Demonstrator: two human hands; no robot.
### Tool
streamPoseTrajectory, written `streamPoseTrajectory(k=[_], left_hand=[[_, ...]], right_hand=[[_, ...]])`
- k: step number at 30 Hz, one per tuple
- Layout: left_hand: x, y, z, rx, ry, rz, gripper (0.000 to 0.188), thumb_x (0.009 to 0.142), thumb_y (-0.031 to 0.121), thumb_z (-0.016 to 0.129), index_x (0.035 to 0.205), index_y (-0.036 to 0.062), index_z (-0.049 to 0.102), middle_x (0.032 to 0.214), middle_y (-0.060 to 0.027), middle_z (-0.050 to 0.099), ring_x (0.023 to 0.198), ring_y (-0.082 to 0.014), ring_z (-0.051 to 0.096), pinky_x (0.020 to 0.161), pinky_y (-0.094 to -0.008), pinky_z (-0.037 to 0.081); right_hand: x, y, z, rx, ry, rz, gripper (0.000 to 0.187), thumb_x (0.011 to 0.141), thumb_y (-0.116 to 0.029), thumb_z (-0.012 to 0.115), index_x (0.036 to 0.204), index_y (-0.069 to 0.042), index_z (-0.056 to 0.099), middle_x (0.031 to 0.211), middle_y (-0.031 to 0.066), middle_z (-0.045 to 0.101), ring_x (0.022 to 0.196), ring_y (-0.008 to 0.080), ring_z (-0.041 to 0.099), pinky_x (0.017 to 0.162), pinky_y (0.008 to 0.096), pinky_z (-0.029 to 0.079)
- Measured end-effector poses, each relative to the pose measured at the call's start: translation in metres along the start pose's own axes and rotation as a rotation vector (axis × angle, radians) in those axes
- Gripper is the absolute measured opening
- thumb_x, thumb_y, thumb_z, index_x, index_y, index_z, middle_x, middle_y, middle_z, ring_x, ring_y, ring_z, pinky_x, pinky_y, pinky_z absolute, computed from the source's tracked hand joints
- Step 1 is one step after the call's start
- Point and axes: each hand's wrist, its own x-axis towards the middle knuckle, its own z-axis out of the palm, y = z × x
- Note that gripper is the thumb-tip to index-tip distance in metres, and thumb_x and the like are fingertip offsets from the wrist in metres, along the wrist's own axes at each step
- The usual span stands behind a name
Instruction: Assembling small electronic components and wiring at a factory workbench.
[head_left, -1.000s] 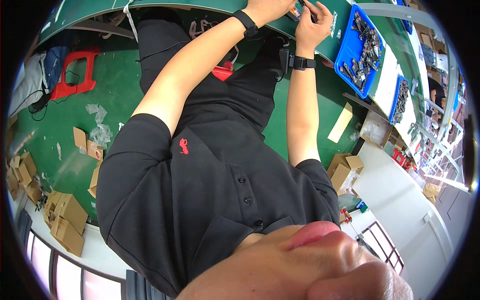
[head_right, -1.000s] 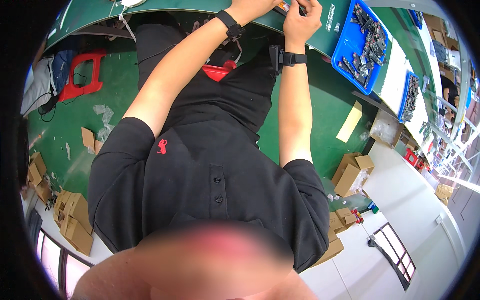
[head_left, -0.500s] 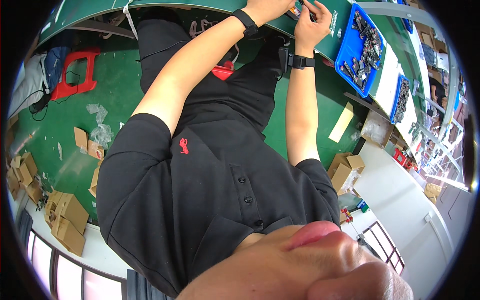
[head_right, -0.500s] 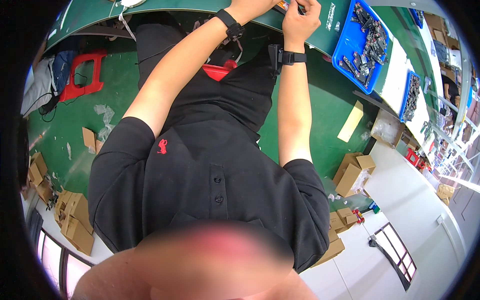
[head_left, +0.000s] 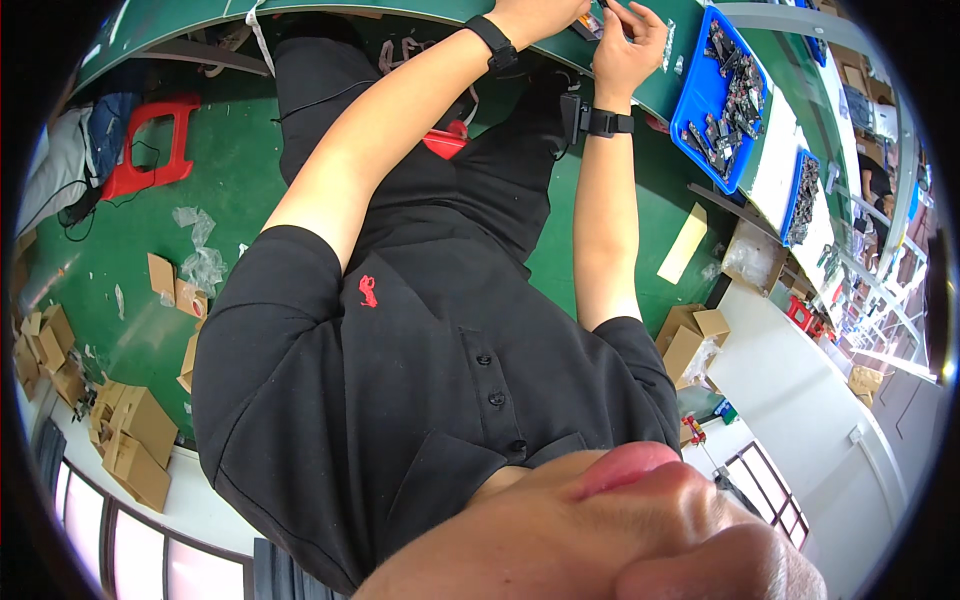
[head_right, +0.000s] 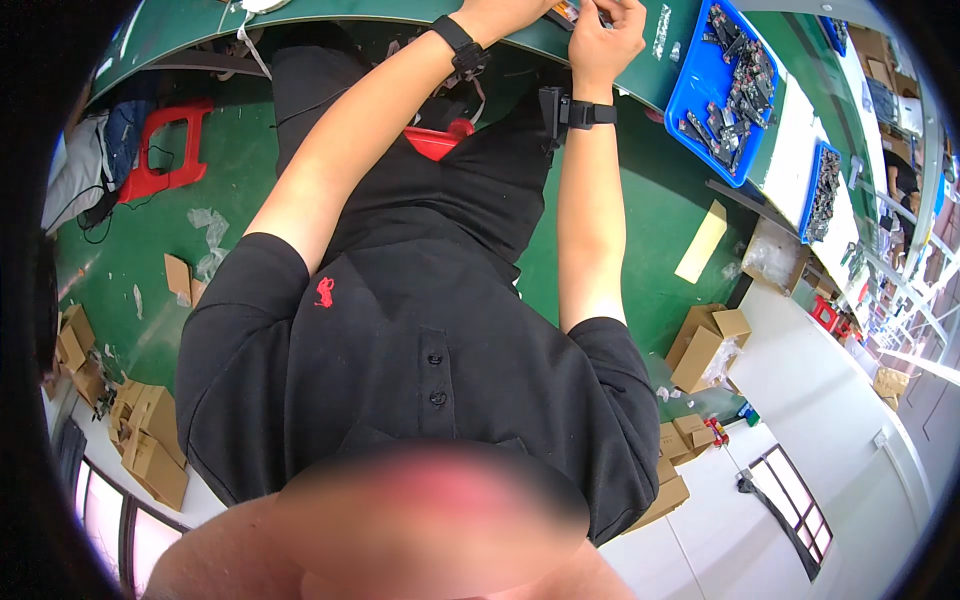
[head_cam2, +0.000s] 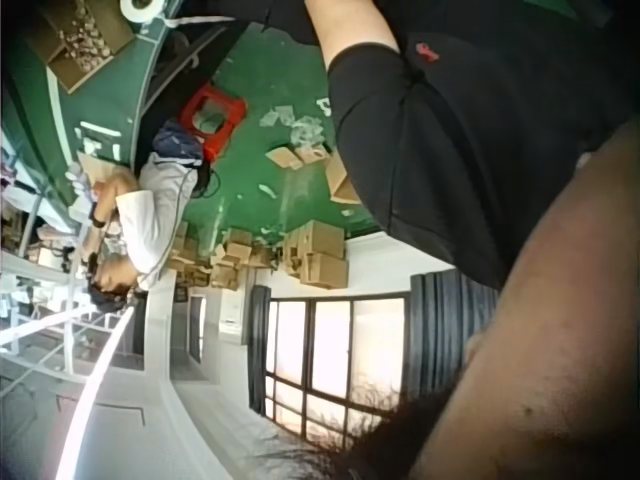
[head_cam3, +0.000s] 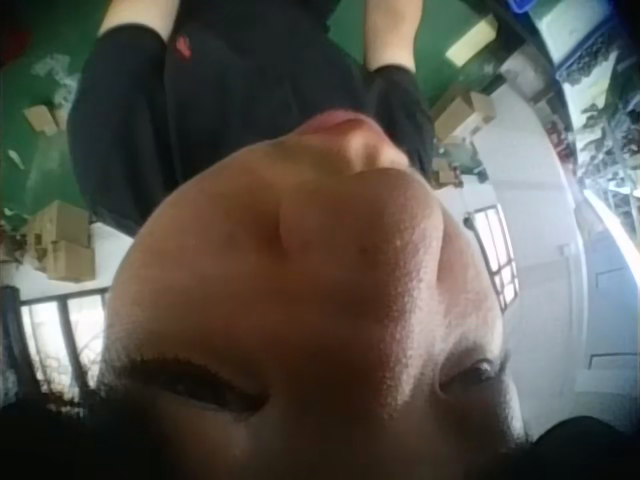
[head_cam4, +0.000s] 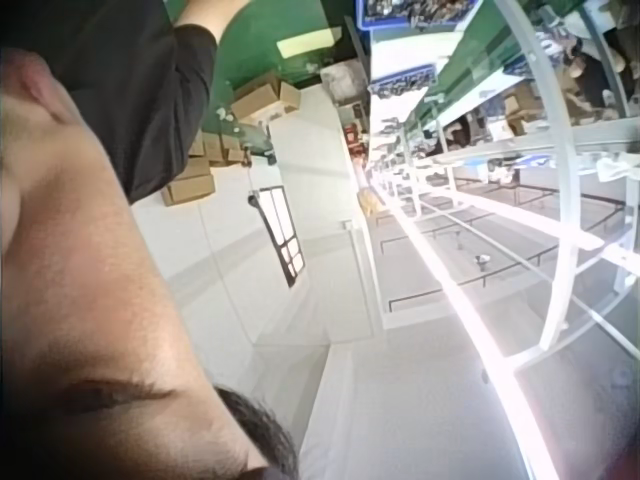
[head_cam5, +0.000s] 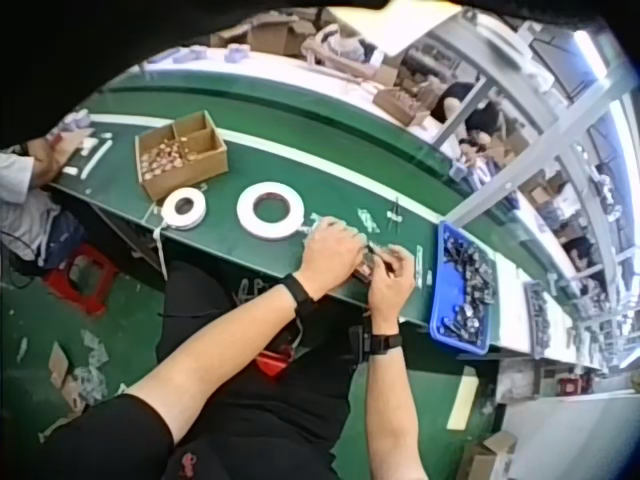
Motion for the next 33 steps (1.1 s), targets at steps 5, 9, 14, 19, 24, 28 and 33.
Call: streamPoseTrajectory(k=[5, 9, 14, 19, 24, 28, 33], left_hand=[[0.0, 0.0, 0.003, 0.005, -0.012, -0.022, 0.012, 0.082, 0.023, 0.064, 0.076, 0.0134, 0.068, 0.08, -0.0063, 0.068, 0.086, -0.0252, 0.065, 0.088, -0.0417, 0.047], [0.002, 0.0, 0.006, 0.018, -0.021, -0.028, 0.014, 0.082, 0.024, 0.063, 0.074, 0.013, 0.068, 0.079, -0.007, 0.069, 0.087, -0.0258, 0.065, 0.089, -0.0423, 0.047], [0.004, 0.0, 0.005, 0.005, 0.0, -0.032, 0.015, 0.082, 0.024, 0.063, 0.073, 0.0128, 0.069, 0.079, -0.0074, 0.069, 0.087, -0.0257, 0.065, 0.089, -0.0422, 0.047], [0.006, 0.003, -0.001, 0.012, -0.074, -0.066, 0.016, 0.08, 0.024, 0.065, 0.072, 0.0113, 0.071, 0.078, -0.0083, 0.07, 0.087, -0.0256, 0.066, 0.088, -0.0423, 0.047], [0.004, -0.003, -0.004, -0.084, -0.063, -0.094, 0.015, 0.081, 0.023, 0.066, 0.074, 0.0121, 0.072, 0.08, -0.0072, 0.07, 0.086, -0.026, 0.066, 0.087, -0.0428, 0.046], [0.005, -0.003, -0.007, -0.092, -0.046, -0.096, 0.014, 0.083, 0.023, 0.065, 0.075, 0.013, 0.072, 0.081, -0.0065, 0.07, 0.087, -0.0264, 0.066, 0.087, -0.0428, 0.046], [0.007, -0.004, -0.007, -0.176, -0.081, -0.146, 0.008, 0.083, 0.021, 0.07, 0.084, 0.0134, 0.073, 0.084, -0.0056, 0.07, 0.089, -0.0254, 0.066, 0.086, -0.0417, 0.044]], right_hand=[[0.0, 0.003, 0.0, 0.009, -0.024, 0.008, 0.027, 0.09, 0.007, 0.069, 0.115, 0.001, 0.061, 0.103, 0.0107, 0.073, 0.095, 0.0153, 0.071, 0.085, 0.0269, 0.056], [0.004, 0.009, -0.007, 0.019, -0.089, 0.002, 0.024, 0.091, 0.007, 0.07, 0.113, 0.0, 0.061, 0.1, 0.0081, 0.071, 0.092, 0.0138, 0.07, 0.082, 0.0255, 0.055], [0.012, 0.008, -0.012, 0.0, -0.146, -0.016, 0.023, 0.091, 0.005, 0.071, 0.111, 0.0, 0.061, 0.097, 0.0062, 0.07, 0.09, 0.0127, 0.068, 0.081, 0.025, 0.054], [0.015, 0.007, -0.011, 0.021, -0.141, -0.135, 0.024, 0.088, 0.005, 0.076, 0.106, 0.003, 0.06, 0.099, 0.013, 0.078, 0.089, 0.0114, 0.072, 0.081, 0.0221, 0.055], [0.018, -0.001, -0.011, -0.142, -0.178, -0.184, 0.023, 0.088, 0.004, 0.077, 0.104, 0.002, 0.061, 0.098, 0.0127, 0.078, 0.087, 0.0116, 0.071, 0.081, 0.0223, 0.056], [0.023, 0.002, -0.017, -0.051, -0.208, -0.136, 0.023, 0.088, 0.003, 0.077, 0.105, 0.002, 0.061, 0.1, 0.0132, 0.078, 0.088, 0.0122, 0.072, 0.081, 0.0221, 0.056], [0.034, 0.011, -0.028, 0.104, -0.265, -0.031, 0.024, 0.088, 0.004, 0.077, 0.105, 0.002, 0.06, 0.104, 0.0166, 0.077, 0.091, 0.0132, 0.072, 0.081, 0.0214, 0.055]])
